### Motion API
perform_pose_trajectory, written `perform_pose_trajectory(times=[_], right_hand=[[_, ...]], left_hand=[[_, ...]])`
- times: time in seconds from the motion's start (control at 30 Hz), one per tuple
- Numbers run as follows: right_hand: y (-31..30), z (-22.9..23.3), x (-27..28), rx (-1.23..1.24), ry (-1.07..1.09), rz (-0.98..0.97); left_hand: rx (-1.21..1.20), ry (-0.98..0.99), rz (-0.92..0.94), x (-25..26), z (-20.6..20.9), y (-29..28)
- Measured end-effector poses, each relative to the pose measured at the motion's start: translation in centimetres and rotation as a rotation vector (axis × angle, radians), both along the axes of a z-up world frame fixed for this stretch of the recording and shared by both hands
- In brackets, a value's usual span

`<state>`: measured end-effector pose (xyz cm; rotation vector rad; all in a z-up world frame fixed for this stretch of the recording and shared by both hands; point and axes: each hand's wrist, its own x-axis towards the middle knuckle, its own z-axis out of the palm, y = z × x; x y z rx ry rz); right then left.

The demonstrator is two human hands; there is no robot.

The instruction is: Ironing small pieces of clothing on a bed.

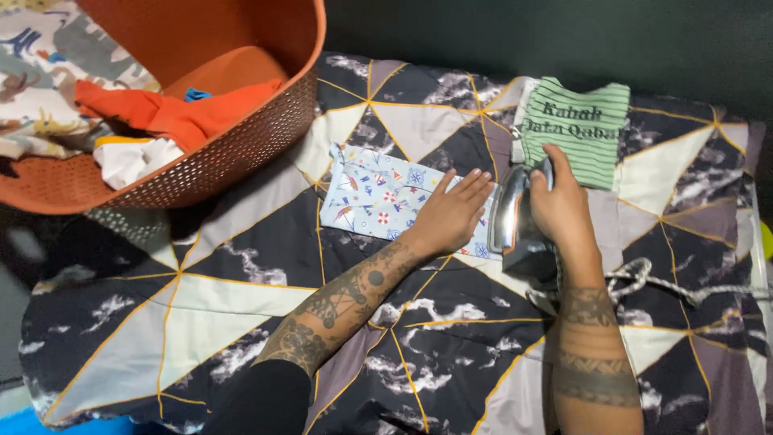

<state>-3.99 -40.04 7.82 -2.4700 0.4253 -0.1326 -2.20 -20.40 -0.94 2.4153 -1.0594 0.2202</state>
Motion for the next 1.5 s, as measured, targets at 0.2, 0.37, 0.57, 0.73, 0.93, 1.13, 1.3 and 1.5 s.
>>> perform_pose_trajectory(times=[0.2,0.37,0.57,0.73,0.93,1.13,1.3,1.5], right_hand=[[-2.5,-4.1,-0.4,-0.096,-0.443,0.255],[1.0,0.3,-4.9,0.041,0.049,0.047],[2.1,1.1,-5.7,0.079,0.011,0.084],[1.3,0.9,-2.6,0.103,0.058,0.002],[0.6,0.1,-0.8,0.067,-0.092,0.046],[1.7,1.9,-3.4,0.051,0.066,0.055],[2.5,2.1,-6.4,0.062,0.080,0.107],[2.1,0.9,-5.7,0.090,0.024,0.084]], left_hand=[[-0.009,-0.030,-0.060,0.8,-0.9,0.0],[-0.039,0.013,-0.078,0.3,0.8,-0.1],[-0.043,0.033,-0.030,0.3,1.1,0.0],[-0.059,0.044,-0.034,0.5,1.1,0.1],[-0.084,0.019,-0.035,0.2,1.1,0.3],[-0.054,0.042,-0.043,0.3,1.1,0.3],[-0.066,0.021,-0.037,0.3,0.9,0.3],[-0.045,0.029,-0.031,0.2,1.1,0.2]])
